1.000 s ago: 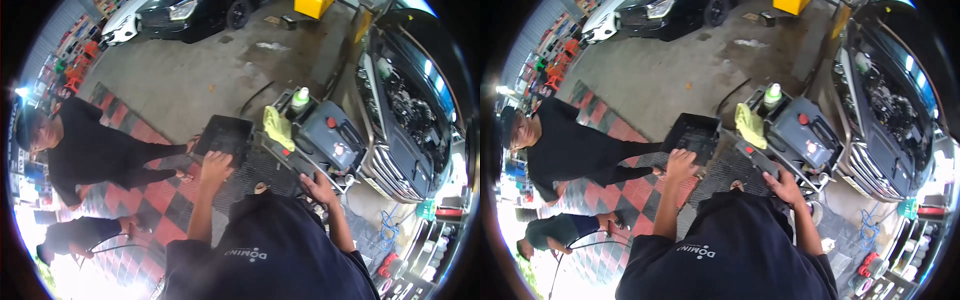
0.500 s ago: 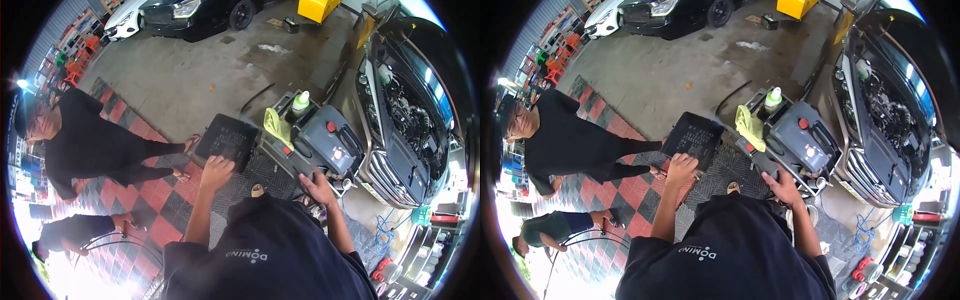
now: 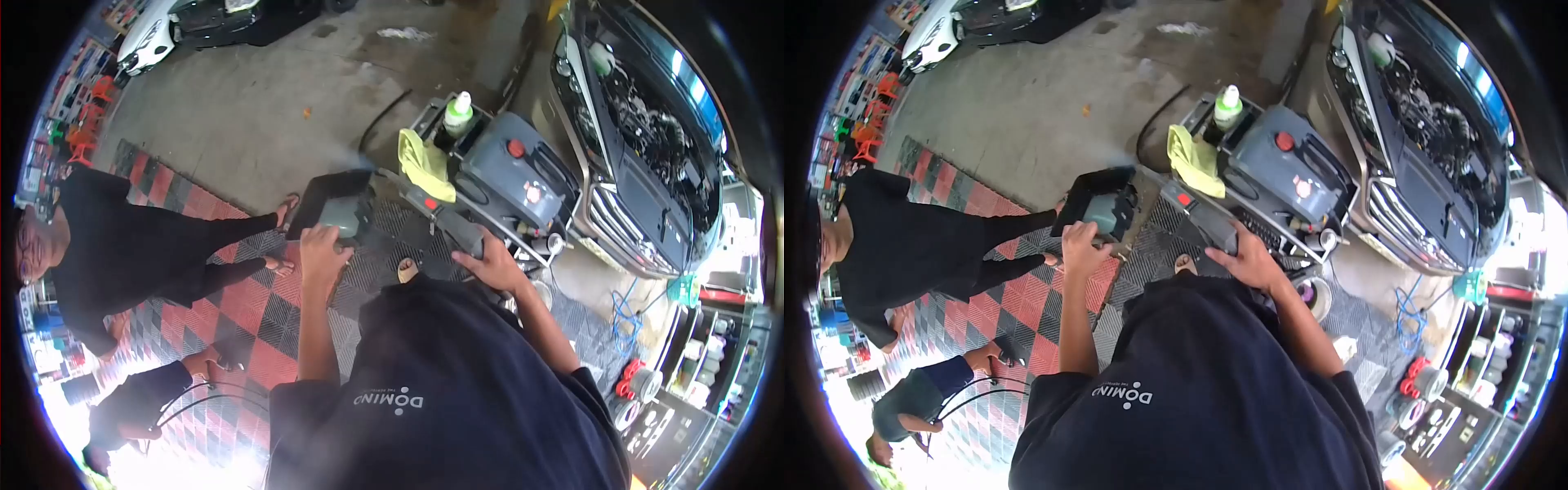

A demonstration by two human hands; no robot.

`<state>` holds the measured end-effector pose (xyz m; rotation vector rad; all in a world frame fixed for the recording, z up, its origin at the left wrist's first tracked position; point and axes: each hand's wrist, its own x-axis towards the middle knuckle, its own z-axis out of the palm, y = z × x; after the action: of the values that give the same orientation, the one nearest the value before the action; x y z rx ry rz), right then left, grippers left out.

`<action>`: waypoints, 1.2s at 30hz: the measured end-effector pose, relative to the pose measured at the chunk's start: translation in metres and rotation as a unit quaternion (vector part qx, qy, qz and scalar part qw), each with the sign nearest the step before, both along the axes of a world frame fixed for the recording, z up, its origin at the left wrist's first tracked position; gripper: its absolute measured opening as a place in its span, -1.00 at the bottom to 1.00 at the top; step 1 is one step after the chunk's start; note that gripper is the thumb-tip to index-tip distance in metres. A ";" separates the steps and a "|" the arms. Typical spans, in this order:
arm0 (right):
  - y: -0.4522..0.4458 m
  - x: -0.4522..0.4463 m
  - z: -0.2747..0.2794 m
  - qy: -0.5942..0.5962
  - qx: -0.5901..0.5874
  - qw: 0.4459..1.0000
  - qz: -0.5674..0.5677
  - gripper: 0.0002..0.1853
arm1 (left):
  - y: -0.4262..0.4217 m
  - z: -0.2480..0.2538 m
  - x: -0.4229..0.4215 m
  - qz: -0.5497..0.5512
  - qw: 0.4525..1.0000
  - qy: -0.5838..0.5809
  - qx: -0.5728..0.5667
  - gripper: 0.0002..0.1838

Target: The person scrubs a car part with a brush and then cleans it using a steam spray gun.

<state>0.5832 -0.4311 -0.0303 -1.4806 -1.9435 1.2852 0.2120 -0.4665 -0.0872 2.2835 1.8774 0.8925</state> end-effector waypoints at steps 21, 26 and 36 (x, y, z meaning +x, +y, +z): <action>-0.017 0.029 -0.071 0.129 -0.309 0.927 0.167 -0.35 | -0.034 -0.033 -0.065 0.199 0.972 -0.107 -0.070 -0.54; -0.015 0.034 -0.044 0.142 -0.436 0.887 0.061 -0.46 | -0.038 -0.017 -0.061 0.196 0.956 -0.211 -0.052 -0.58; -0.027 0.040 -0.050 0.371 -0.434 0.821 0.009 -0.29 | -0.032 -0.038 -0.064 0.218 0.903 -0.368 -0.033 -0.63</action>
<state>0.6228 -0.4580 -0.0800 -0.9565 -0.8581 2.4672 0.1480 -0.4980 -0.1257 1.1897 1.9738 1.4442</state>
